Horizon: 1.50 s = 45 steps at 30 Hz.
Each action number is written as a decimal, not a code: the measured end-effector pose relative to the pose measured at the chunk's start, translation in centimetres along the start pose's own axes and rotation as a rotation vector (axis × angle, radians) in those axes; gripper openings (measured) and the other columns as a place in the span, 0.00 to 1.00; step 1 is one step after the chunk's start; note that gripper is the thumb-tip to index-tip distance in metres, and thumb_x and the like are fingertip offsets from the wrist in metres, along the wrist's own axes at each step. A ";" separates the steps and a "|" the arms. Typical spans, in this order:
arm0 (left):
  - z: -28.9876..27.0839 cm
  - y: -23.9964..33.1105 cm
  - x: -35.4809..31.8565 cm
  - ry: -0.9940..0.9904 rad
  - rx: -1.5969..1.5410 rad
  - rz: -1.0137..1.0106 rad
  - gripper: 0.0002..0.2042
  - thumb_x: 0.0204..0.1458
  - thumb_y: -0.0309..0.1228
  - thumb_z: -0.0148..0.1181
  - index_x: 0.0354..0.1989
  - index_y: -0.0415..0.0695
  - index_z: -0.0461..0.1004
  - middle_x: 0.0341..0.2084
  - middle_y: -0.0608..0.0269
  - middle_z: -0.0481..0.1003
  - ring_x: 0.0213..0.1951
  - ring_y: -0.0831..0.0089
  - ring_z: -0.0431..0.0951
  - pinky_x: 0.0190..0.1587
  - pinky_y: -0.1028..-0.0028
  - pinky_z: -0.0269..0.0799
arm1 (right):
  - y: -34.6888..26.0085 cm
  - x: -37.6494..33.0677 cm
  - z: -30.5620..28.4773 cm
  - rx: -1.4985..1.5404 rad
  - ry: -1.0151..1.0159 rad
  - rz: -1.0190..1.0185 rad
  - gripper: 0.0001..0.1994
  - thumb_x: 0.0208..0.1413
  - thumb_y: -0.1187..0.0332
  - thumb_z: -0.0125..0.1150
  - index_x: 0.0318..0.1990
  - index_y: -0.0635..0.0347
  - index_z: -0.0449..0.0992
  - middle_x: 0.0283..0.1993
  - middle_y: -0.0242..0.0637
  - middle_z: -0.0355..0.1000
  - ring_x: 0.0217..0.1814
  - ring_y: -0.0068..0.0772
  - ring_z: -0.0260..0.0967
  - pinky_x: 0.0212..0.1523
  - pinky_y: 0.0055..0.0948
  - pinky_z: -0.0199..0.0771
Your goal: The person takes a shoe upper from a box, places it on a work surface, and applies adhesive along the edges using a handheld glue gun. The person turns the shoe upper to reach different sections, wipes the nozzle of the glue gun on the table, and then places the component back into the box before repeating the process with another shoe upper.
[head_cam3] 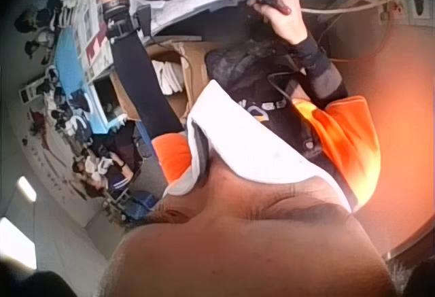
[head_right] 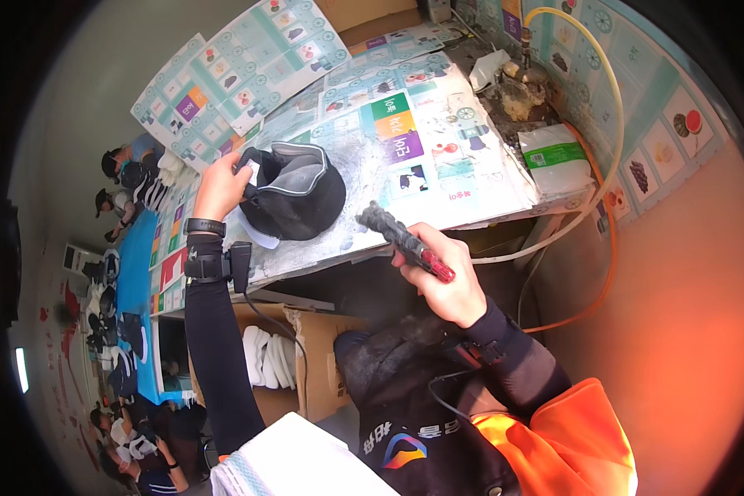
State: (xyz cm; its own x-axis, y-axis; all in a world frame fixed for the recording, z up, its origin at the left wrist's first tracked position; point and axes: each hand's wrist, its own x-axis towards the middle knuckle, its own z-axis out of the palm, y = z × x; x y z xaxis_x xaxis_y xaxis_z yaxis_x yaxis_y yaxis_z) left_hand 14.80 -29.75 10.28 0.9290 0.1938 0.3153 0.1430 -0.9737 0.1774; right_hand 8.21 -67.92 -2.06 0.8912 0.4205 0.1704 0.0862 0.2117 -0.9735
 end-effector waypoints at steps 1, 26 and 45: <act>0.6 0.1 0.1 -0.028 -0.040 0.000 0.18 0.58 0.41 0.64 0.43 0.35 0.80 0.35 0.36 0.81 0.44 0.38 0.82 0.47 0.51 0.76 | 0.2 0.1 0.0 0.032 0.057 0.014 0.12 0.50 0.79 0.58 0.43 0.64 0.77 0.35 0.31 0.79 0.29 0.20 0.72 0.29 0.23 0.71; -1.5 -0.4 0.3 0.133 0.126 0.070 0.14 0.59 0.32 0.63 0.50 0.39 0.82 0.40 0.36 0.81 0.47 0.39 0.81 0.51 0.51 0.76 | 1.0 -1.6 -2.1 -0.297 -0.164 -0.020 0.12 0.48 0.79 0.62 0.43 0.64 0.77 0.36 0.44 0.80 0.40 0.49 0.82 0.43 0.37 0.78; 0.8 -1.7 2.6 -0.183 0.056 0.173 0.13 0.60 0.32 0.66 0.52 0.44 0.81 0.45 0.44 0.82 0.50 0.44 0.81 0.53 0.55 0.75 | 0.3 -2.1 -0.9 -0.355 -0.318 -0.163 0.12 0.47 0.79 0.63 0.41 0.64 0.75 0.30 0.52 0.74 0.34 0.59 0.77 0.35 0.41 0.74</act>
State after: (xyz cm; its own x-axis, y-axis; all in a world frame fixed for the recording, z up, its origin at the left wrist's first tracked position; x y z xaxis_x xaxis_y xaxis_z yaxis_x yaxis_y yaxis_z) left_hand 17.23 -27.67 10.07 0.9869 0.0042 0.1613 -0.0092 -0.9966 0.0821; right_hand 6.77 -69.47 -2.83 0.6782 0.6667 0.3091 0.4087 0.0074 -0.9126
